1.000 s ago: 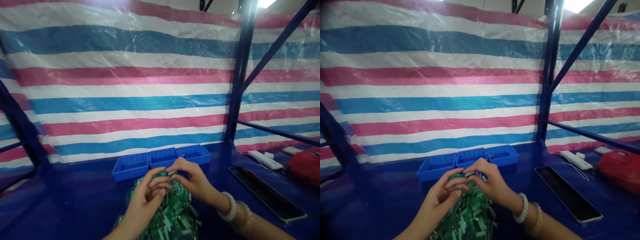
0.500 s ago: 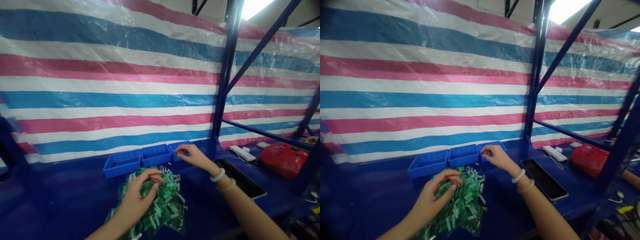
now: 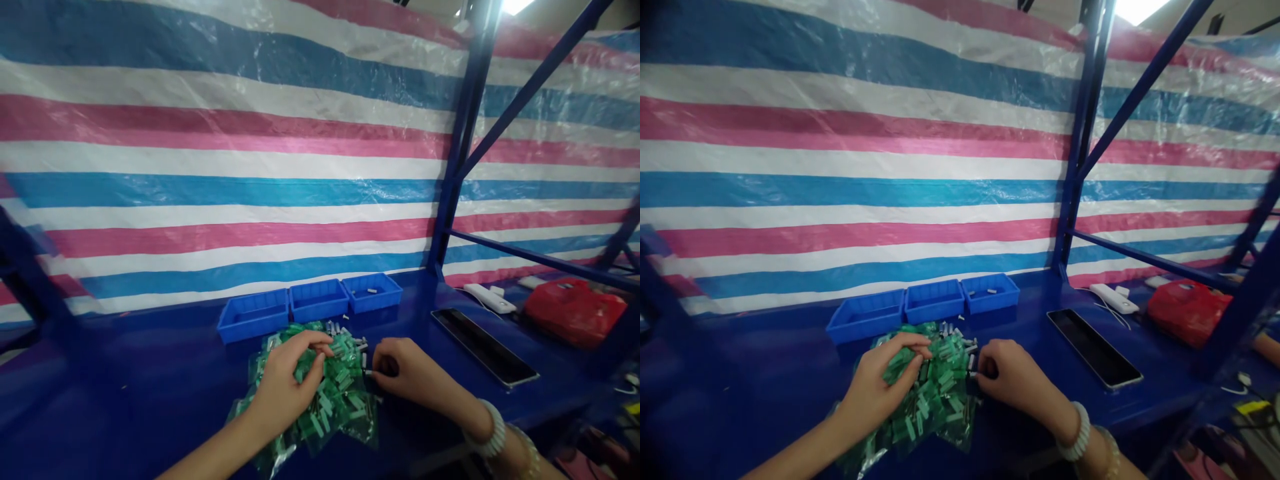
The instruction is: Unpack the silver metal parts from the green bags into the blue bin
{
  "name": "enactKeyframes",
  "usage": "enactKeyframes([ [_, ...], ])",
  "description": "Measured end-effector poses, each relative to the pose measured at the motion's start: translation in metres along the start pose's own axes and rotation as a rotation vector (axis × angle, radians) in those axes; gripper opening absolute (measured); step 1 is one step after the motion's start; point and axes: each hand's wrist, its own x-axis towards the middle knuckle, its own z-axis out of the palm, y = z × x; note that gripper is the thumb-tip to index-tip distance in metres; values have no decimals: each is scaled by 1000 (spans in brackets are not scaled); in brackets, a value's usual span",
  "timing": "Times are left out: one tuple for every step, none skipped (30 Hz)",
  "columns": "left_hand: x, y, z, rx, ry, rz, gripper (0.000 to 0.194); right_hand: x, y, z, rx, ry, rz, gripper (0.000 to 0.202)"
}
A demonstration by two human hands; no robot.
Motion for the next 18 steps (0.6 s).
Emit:
enactKeyframes([
  [0, 1, 0, 1, 2, 2, 21, 0, 3, 0, 3, 9, 7, 3],
  [0, 1, 1, 0, 0, 6, 21, 0, 7, -1, 8, 17, 9, 3],
  [-1, 2, 1, -1, -3, 12, 21, -1, 10, -2, 16, 24, 7, 3],
  [-1, 2, 1, -5, -6, 18, 21, -2, 14, -4, 29, 24, 2, 3],
  [-2, 3, 2, -9, -11, 22, 21, -2, 18, -7, 47, 22, 0, 4],
  [-2, 4, 2, -16, -13, 22, 21, -2, 20, -10, 76, 12, 9, 4],
  [-2, 4, 2, -24, -10, 15, 21, 0, 21, -15, 131, -6, 27, 4],
  [-2, 5, 2, -37, -7, 2, 20, 3, 21, -20, 221, -43, 46, 5],
  [-1, 6, 1, -53, -1, -17, 19, 8, 18, -25, 347, -100, 58, 7],
  [0, 7, 0, -75, -1, -40, 18, 15, 13, -30, 500, -172, 55, 10],
  [1, 9, -2, -109, -2, -66, 17, 24, 6, -34, 665, -254, 36, 14],
  [3, 10, -4, -158, -2, -96, 15, 33, -2, -36, 827, -333, 0, 17],
  [5, 10, -6, -224, 1, -134, 14, 43, -11, -35, 960, -392, -42, 21],
  [6, 11, -8, -303, 12, -180, 13, 52, -19, -32, 1067, -422, -76, 23],
  [8, 11, -10, -390, 34, -230, 12, 60, -27, -27, 1156, -431, -101, 25],
  [9, 10, -11, -476, 61, -279, 13, 67, -34, -20, 1221, -417, -120, 27],
  [11, 9, -11, -550, 92, -327, 14, 72, -39, -12, 1269, -386, -128, 28],
  [12, 8, -11, -607, 120, -370, 15, 75, -42, -4, 1303, -341, -129, 28],
])
